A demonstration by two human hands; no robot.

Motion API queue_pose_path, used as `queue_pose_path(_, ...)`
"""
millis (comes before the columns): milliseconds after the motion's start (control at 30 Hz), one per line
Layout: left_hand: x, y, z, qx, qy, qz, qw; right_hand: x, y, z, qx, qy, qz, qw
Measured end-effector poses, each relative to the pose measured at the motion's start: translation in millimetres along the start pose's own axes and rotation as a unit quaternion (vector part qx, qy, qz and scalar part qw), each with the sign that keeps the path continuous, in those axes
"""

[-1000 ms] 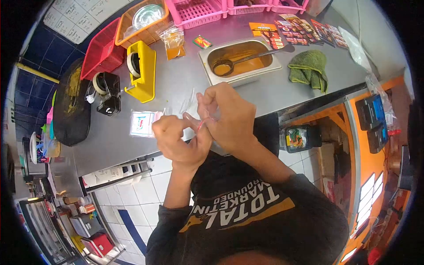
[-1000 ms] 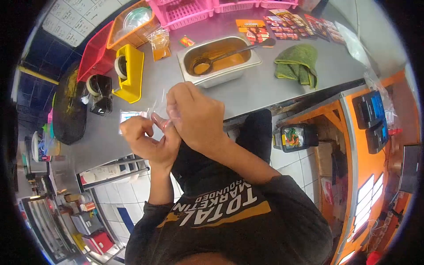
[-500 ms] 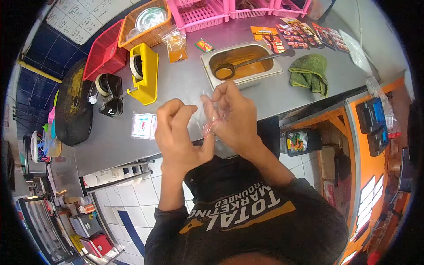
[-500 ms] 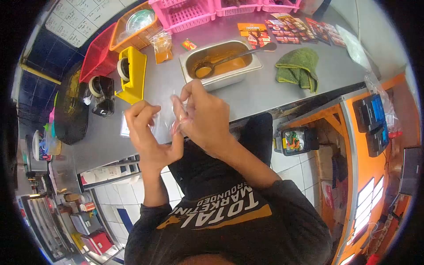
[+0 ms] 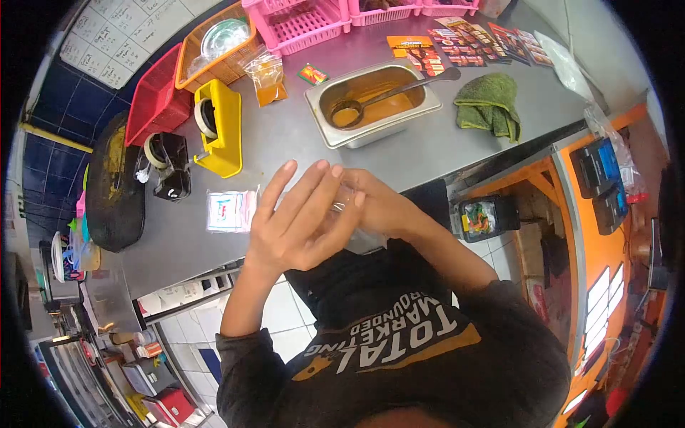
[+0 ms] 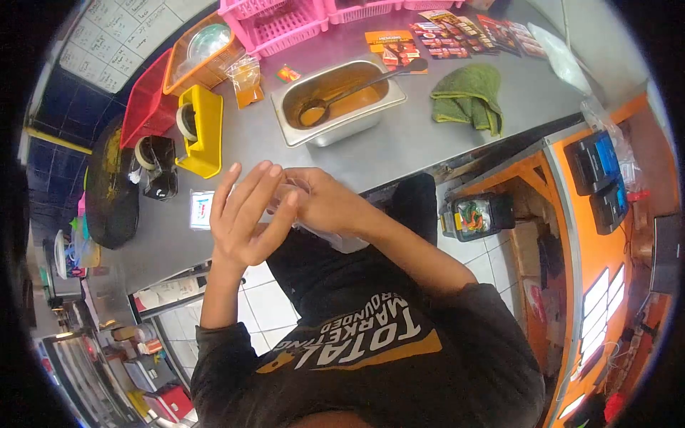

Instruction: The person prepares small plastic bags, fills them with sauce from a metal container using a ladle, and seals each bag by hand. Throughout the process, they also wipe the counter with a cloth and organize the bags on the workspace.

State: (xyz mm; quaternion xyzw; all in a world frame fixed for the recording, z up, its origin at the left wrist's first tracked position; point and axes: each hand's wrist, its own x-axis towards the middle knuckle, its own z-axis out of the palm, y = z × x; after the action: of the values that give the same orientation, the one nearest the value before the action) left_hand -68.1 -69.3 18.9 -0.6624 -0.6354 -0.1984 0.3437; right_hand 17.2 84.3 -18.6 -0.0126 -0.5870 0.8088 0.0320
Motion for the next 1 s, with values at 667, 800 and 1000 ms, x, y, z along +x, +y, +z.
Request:
queue_pose_path(667, 13, 37, 5, -0.192, 0.117, -0.356, 0.907, -14, -27, 4, -0.422, 0.269, -0.279, 0.820)
queue_pose_path(800, 12, 39, 4, -0.241, 0.098, -0.407, 0.875, -18, -29, 7, -0.427, 0.253, -0.263, 0.827)
queue_pose_path(1000, -7, 28, 7, -0.353, 0.133, -0.451, 0.809, -20, -34, 5, -0.314, 0.180, -0.220, 0.906)
